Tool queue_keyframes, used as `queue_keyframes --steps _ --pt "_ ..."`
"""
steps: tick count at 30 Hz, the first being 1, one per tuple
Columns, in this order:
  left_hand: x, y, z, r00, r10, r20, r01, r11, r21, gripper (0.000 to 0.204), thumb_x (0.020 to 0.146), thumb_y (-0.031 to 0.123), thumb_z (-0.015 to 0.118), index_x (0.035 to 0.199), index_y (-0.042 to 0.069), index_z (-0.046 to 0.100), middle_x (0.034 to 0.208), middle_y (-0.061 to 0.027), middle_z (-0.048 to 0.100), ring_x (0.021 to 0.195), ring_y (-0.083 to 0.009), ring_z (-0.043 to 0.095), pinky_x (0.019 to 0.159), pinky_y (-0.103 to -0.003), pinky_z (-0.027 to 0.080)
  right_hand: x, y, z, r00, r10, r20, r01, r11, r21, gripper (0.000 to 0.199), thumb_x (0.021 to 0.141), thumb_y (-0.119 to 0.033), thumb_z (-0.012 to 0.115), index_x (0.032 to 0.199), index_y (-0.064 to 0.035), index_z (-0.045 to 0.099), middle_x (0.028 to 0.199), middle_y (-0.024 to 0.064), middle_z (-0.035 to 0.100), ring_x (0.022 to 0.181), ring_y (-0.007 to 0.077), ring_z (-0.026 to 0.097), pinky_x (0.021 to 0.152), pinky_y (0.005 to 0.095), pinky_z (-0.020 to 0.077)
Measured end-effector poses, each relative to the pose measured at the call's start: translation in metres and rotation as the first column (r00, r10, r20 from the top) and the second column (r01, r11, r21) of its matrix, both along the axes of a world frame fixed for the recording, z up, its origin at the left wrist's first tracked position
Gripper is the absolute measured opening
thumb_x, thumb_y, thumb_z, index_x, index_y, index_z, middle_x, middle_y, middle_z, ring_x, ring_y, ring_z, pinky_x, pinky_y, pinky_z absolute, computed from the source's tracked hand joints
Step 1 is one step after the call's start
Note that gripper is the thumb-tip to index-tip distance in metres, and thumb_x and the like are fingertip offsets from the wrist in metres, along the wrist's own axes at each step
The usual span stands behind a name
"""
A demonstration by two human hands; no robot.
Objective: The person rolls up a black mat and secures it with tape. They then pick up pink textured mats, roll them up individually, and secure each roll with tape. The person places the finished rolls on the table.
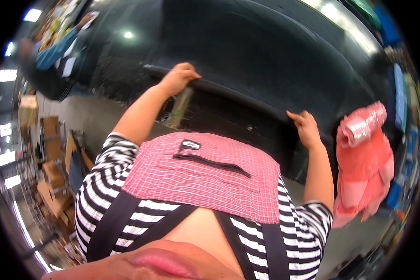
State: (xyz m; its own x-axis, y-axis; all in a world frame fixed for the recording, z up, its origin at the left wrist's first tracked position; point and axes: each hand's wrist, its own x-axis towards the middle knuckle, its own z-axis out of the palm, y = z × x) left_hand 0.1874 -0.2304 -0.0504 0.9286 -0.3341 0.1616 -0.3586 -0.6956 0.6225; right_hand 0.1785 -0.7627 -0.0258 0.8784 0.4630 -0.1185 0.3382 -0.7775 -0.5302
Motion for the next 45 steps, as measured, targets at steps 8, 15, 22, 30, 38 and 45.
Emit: queue_keyframes --steps 8,15,22,30,38,45 --pt "-0.006 0.019 0.029 0.928 0.368 0.05 -0.316 0.712 0.627 0.06 0.08 0.065 0.075 0.092 0.007 0.074 0.098 -0.0084 0.069 0.101 -0.0314 0.064 0.093 -0.044 0.049 0.011 -0.01 0.004 0.922 -0.375 -0.099 0.351 0.915 -0.199 0.034 0.084 -0.033 0.081 0.089 -0.0007 0.07 0.092 0.0135 0.07 0.091 0.0317 0.067 0.081 0.0409 0.0535" --pt "-0.02 0.031 0.017 0.96 0.274 0.064 -0.237 0.663 0.71 0.07 0.093 0.074 0.05 0.082 0.007 0.068 0.09 -0.0095 0.069 0.096 -0.031 0.064 0.086 -0.046 0.047 -0.012 -0.016 -0.007 0.938 -0.328 0.107 0.344 0.859 -0.38 0.059 0.084 -0.061 0.074 0.083 -0.0021 0.071 0.091 0.0154 0.072 0.09 0.0339 0.068 0.078 0.0458 0.0518" --pt "-0.021 0.036 0.016 0.96 0.273 0.065 -0.258 0.766 0.589 0.052 0.093 0.059 0.063 0.087 0.007 0.066 0.081 -0.012 0.068 0.087 -0.0366 0.065 0.079 -0.047 0.049 -0.023 -0.002 0.012 0.853 -0.521 -0.029 0.474 0.796 -0.377 0.061 0.074 -0.058 0.084 0.094 -0.0038 0.066 0.093 0.0189 0.074 0.09 0.0363 0.07 0.078 0.0445 0.0525" --pt "-0.014 0.029 0.0 0.907 0.173 0.385 -0.286 0.922 0.26 0.034 0.079 0.04 0.082 0.069 0.014 0.063 0.089 -0.0031 0.06 0.092 -0.0279 0.058 0.082 -0.043 0.043 -0.021 -0.023 -0.033 0.849 -0.356 0.39 0.344 0.933 0.102 0.051 0.069 -0.041 0.09 0.069 -0.0063 0.053 0.079 0.0082 0.054 0.08 0.0312 0.054 0.075 0.0423 0.0432" --pt "-0.053 0.049 0.003 0.94 0.021 0.34 -0.131 0.943 0.306 0.039 0.078 0.034 0.083 0.104 0.006 0.072 0.116 -0.0108 0.063 0.112 -0.0341 0.057 0.102 -0.045 0.044 -0.061 -0.006 -0.028 0.747 -0.089 0.658 0.197 0.976 -0.092 0.049 0.086 -0.053 0.073 0.097 -0.0067 0.063 0.105 0.0118 0.063 0.106 0.0356 0.059 0.096 0.046 0.0421" --pt "-0.009 0.057 0.006 0.958 -0.028 0.284 -0.095 0.907 0.41 0.023 0.087 0.033 0.074 0.086 0.01 0.069 0.101 -0.0087 0.063 0.1 -0.0319 0.057 0.089 -0.045 0.046 -0.02 -0.01 -0.034 0.749 -0.195 0.633 0.227 0.973 0.032 0.042 0.096 -0.042 0.065 0.081 -0.0039 0.063 0.093 0.0141 0.061 0.094 0.0375 0.057 0.088 0.0466 0.045"
